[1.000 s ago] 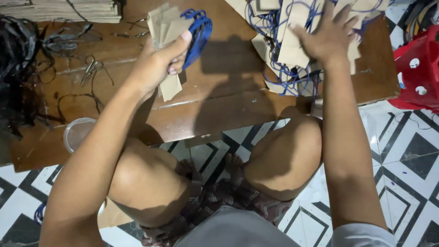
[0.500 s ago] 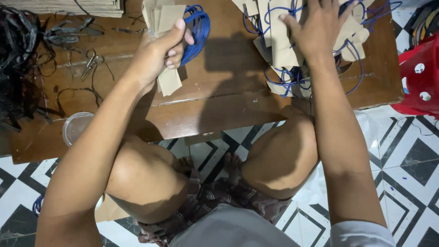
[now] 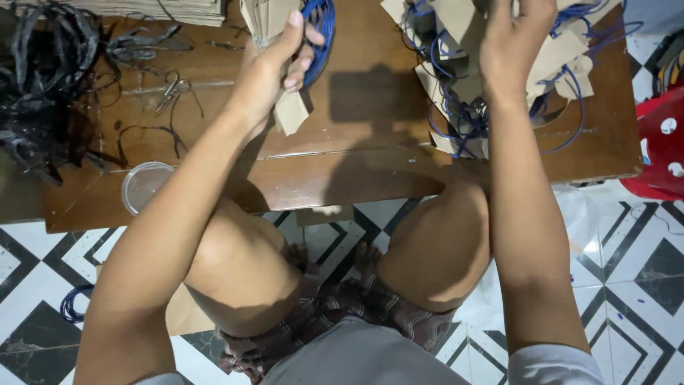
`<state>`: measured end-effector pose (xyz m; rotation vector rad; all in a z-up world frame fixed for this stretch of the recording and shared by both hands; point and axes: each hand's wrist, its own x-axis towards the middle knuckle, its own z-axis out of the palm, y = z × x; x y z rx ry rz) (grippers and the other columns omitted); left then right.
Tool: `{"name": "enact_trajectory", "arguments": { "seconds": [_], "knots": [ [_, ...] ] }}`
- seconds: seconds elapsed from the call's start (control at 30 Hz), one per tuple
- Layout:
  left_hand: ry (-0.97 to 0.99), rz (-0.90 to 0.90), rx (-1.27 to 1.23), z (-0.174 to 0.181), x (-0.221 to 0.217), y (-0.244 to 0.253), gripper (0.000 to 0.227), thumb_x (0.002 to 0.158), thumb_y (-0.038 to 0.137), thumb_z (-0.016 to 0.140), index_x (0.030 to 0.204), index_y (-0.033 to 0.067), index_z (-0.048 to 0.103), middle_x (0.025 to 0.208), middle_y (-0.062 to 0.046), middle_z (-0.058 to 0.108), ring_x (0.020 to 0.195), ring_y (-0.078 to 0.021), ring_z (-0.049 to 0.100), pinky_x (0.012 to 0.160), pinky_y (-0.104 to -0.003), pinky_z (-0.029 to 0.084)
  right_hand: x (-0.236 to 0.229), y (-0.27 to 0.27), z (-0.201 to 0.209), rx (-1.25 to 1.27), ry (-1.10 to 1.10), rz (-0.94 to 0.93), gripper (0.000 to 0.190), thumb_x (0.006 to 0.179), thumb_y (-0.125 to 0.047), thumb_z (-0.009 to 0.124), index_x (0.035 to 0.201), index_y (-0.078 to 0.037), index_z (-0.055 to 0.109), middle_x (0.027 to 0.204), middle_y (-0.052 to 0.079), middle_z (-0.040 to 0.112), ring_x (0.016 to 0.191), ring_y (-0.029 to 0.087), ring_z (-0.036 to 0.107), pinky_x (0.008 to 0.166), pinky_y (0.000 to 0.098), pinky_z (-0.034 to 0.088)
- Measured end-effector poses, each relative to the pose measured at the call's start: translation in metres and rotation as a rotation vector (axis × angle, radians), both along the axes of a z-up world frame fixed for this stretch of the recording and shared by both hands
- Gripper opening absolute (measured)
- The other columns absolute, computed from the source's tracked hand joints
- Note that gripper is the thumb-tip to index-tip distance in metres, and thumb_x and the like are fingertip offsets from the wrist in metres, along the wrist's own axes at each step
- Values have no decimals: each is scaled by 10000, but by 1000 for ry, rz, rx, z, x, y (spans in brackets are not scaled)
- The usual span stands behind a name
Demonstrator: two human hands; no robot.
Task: The person is organizing and assembling cardboard cutouts with blue wires for a handicraft project.
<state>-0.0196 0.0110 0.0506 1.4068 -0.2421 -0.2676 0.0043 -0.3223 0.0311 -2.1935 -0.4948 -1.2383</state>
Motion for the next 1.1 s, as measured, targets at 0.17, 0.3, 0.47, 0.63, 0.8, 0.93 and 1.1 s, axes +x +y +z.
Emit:
{"name": "enact_trajectory", "arguments": {
  "seconds": [0.17, 0.3, 0.47, 0.63, 0.8, 0.93, 1.1],
  "knots": [
    [-17, 54, -109, -13, 6, -8, 468, 949, 490, 540, 1062, 58, 676, 803, -4, 680, 580, -43, 562, 478, -161, 415, -17, 39, 26, 282, 100, 276, 294, 1123, -101, 651, 1043, 169, 736, 903, 208, 741, 780, 251, 642, 721, 347, 513],
    [-169, -33, -92, -28, 7, -20, 431, 923, 310, 693, 1219, 9, 606, 1070, -109, 705, 883, -158, 705, 695, -220, 559, -36, 68, 44, 181, 138, 221, 269, 1121, -38, 671, 948, 167, 689, 895, 157, 590, 821, 240, 472, 748, 362, 386],
    [-261, 19, -35, -45, 10, -33, 665, 845, 292, 843, 1372, 29, 534, 1323, -163, 632, 915, -179, 716, 877, -300, 624, -39, 81, 43, 231, 520, 459, 242, 1155, -106, 641, 1237, 98, 742, 941, 128, 627, 797, 186, 553, 687, 300, 448],
    [-196, 80, -29, -71, 34, -29, 240, 906, 52, 714, 1134, -13, 674, 930, -88, 724, 775, -141, 703, 691, -250, 621, -36, 84, 38, 30, 726, 353, 185, 1148, -78, 618, 1135, 14, 778, 839, 55, 667, 662, 118, 502, 599, 260, 412],
    [-183, -97, 77, -61, 21, -32, 178, 957, 169, 673, 1099, 61, 672, 894, -42, 708, 680, -107, 675, 668, -244, 582, -32, 79, 35, -57, 678, 333, 151, 1121, -60, 685, 1153, 53, 780, 876, 105, 722, 662, 143, 560, 606, 269, 459],
    [-115, -151, -84, -68, 30, -38, 629, 850, 295, 804, 1340, -16, 563, 967, -82, 712, 753, -149, 686, 734, -258, 629, -33, 74, 39, 20, 708, 275, 165, 1081, -61, 751, 1149, 81, 799, 788, 75, 689, 591, 111, 527, 502, 232, 436],
    [-224, -65, 202, -56, 22, -41, 632, 793, 388, 836, 1281, 64, 598, 898, -20, 719, 732, -122, 682, 752, -274, 577, -29, 77, 34, -78, 493, 311, 162, 1013, 46, 802, 1156, 122, 789, 889, 173, 751, 640, 168, 567, 562, 267, 435]
  ]
}}
